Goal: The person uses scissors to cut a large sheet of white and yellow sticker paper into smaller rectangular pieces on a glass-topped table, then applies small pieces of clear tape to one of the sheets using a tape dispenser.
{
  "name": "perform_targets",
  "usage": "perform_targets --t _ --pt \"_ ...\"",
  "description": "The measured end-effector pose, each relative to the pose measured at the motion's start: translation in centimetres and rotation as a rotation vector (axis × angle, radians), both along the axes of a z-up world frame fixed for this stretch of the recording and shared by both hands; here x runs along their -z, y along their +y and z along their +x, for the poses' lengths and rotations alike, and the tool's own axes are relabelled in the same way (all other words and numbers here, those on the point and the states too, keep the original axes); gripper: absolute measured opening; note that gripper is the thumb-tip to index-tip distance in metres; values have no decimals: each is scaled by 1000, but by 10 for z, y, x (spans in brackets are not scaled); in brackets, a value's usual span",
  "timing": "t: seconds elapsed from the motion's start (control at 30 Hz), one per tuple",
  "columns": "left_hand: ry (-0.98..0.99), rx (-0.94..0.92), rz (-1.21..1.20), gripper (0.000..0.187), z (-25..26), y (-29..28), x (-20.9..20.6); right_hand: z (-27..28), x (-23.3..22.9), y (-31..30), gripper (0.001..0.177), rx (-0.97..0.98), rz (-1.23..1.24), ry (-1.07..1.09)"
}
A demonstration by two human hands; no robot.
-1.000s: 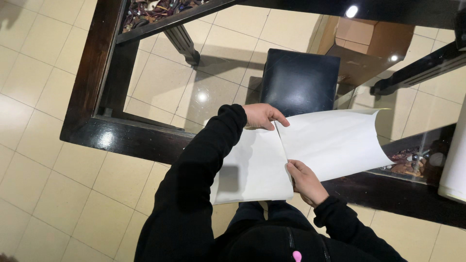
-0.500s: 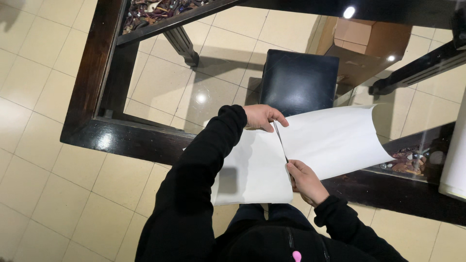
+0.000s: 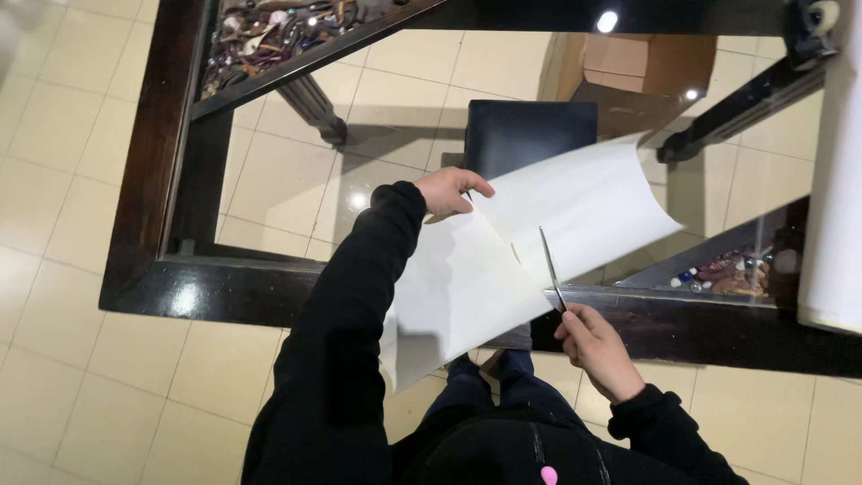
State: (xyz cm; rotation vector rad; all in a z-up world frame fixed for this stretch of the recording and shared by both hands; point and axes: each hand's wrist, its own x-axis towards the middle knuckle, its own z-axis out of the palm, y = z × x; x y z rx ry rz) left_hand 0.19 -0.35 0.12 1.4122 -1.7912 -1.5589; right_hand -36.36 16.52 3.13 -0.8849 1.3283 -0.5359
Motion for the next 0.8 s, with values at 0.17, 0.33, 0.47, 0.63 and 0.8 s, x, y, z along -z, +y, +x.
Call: perform_targets --t 0.17,0.33,0.47,0.63,0.8 --pt "9 -109 -46 64 6 -23 31 -35 0 9 40 143 -131 81" --pt "-161 -192 -92 74 -16 -34 16 -90 9 24 37 178 -274 512" --pt "-207 -344 -50 69 -30 -36 -7 -148 36 26 43 110 -319 880" --pt "-227 -464 -64 65 -38 -41 -25 -215 69 1 47 62 -395 1115" --pt "-118 -822 -98 54 -56 -35 -53 -257 102 -33 48 44 -544 1160"
